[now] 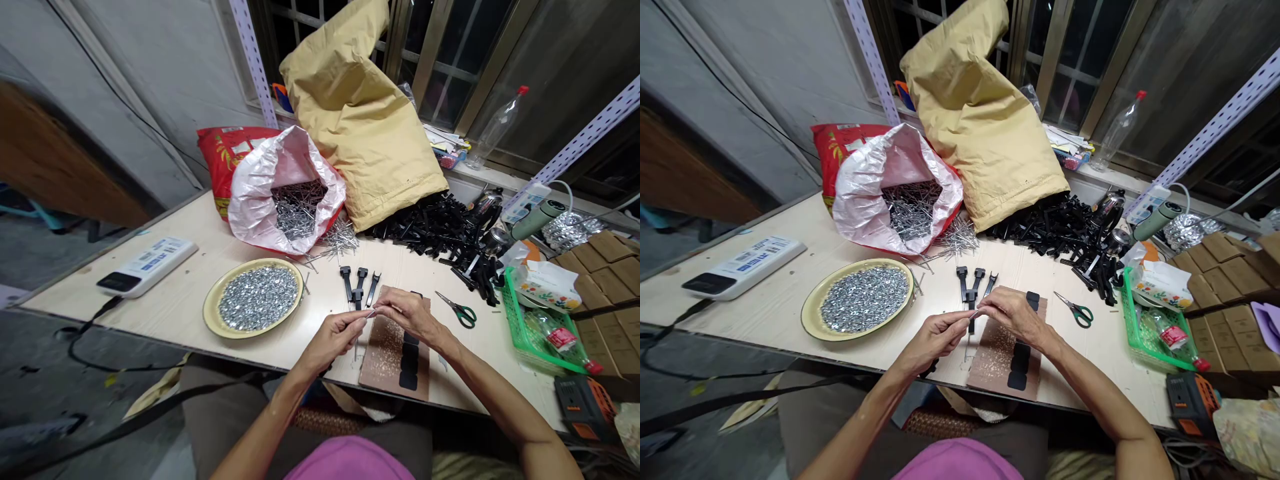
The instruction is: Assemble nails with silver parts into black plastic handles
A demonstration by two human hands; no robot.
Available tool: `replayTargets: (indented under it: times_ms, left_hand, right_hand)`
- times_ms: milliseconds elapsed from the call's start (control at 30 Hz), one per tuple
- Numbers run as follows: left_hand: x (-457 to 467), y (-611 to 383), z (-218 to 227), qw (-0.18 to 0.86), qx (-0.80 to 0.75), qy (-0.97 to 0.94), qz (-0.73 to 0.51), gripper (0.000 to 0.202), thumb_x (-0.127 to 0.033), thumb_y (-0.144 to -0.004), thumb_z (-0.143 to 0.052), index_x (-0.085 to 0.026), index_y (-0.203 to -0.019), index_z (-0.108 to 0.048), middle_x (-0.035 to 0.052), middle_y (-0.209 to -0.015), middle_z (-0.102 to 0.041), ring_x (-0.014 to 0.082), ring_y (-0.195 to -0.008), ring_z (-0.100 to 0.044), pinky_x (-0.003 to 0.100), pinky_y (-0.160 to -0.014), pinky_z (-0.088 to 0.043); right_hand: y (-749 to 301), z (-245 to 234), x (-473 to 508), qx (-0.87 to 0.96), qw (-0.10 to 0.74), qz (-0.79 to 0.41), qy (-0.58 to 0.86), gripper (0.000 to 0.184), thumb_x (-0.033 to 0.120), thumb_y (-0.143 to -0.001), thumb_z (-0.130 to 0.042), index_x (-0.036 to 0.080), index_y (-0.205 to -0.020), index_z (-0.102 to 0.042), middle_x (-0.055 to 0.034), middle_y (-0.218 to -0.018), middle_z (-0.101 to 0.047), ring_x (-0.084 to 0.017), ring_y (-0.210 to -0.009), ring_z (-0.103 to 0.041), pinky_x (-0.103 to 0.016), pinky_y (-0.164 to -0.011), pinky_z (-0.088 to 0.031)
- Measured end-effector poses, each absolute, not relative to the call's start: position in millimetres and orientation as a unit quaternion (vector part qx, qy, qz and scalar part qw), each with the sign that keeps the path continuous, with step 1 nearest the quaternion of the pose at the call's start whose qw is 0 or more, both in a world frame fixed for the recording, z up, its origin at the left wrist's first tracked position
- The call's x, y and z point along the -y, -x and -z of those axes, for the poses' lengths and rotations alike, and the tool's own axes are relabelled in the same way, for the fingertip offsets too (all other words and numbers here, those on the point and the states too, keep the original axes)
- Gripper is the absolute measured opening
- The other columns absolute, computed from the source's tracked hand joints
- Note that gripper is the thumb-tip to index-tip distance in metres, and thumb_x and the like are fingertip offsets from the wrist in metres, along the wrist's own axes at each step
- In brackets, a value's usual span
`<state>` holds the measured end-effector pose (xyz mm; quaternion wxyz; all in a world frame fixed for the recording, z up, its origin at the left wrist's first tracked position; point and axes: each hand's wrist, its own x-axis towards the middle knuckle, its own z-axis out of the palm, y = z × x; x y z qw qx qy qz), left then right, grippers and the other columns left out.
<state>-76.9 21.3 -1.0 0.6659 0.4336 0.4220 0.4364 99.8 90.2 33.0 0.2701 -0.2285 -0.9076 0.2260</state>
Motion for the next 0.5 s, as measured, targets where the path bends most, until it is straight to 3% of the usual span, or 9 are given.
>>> replayTargets:
  times_ms: [133, 300, 400, 500]
  left_hand:
    - [-21.3, 78.0, 2.1, 0.713, -0.382, -0.413, -0.419, 0.065, -0.058, -0.068, -0.064, -0.010, -0.112, -0.065, -0.0104, -0.049, -0.025, 0.0027, -0.041, -0.014, 0.019, -0.038, -0.010]
    - [-19.1, 75.9, 1.3, 0.671, -0.401, -0.449, -0.433, 0.054, -0.054, -0.071, -0.062, -0.012, -0.104, -0.070, -0.0087, -0.047, -0.029, 0.0042, -0.041, -0.021, 0.018, -0.039, -0.018]
    - [-17.9, 71.9, -1.6, 0.581, -0.435, -0.513, -0.458, 0.037, -0.044, -0.077, -0.059, -0.015, -0.096, -0.073, -0.0034, -0.048, -0.045, 0.0095, -0.046, -0.039, 0.022, -0.044, -0.034]
    - [-17.8, 66.6, -1.8, 0.475, -0.454, -0.573, -0.489, 0.024, -0.034, -0.078, -0.058, -0.018, -0.087, -0.075, 0.0058, -0.064, -0.064, 0.0189, -0.070, -0.059, 0.029, -0.066, -0.047]
  right_hand:
    - [-98.2, -33.8, -88.5, 0.941, 0.256, -0.142, 0.169, 0.033, 0.032, -0.098, -0.031, 0.018, -0.084, -0.057, -0.0043, -0.070, -0.058, -0.015, -0.066, -0.051, -0.027, -0.063, -0.042]
    - [-100.4, -35.7, -92.9, 0.960, 0.243, 0.008, 0.138, 0.036, 0.027, -0.098, -0.032, 0.019, -0.071, -0.055, -0.0018, -0.061, -0.051, -0.015, -0.061, -0.042, -0.030, -0.061, -0.031]
    - [-100.6, -32.9, -94.4, 0.959, 0.245, 0.031, 0.141, 0.043, 0.030, -0.098, -0.032, 0.020, -0.060, -0.050, -0.0002, -0.055, -0.046, -0.014, -0.055, -0.038, -0.030, -0.058, -0.027]
    - [-98.1, -25.2, -91.5, 0.950, 0.249, -0.015, 0.186, 0.051, 0.036, -0.098, -0.028, 0.020, -0.053, -0.047, 0.0004, -0.049, -0.045, -0.012, -0.048, -0.036, -0.029, -0.054, -0.025]
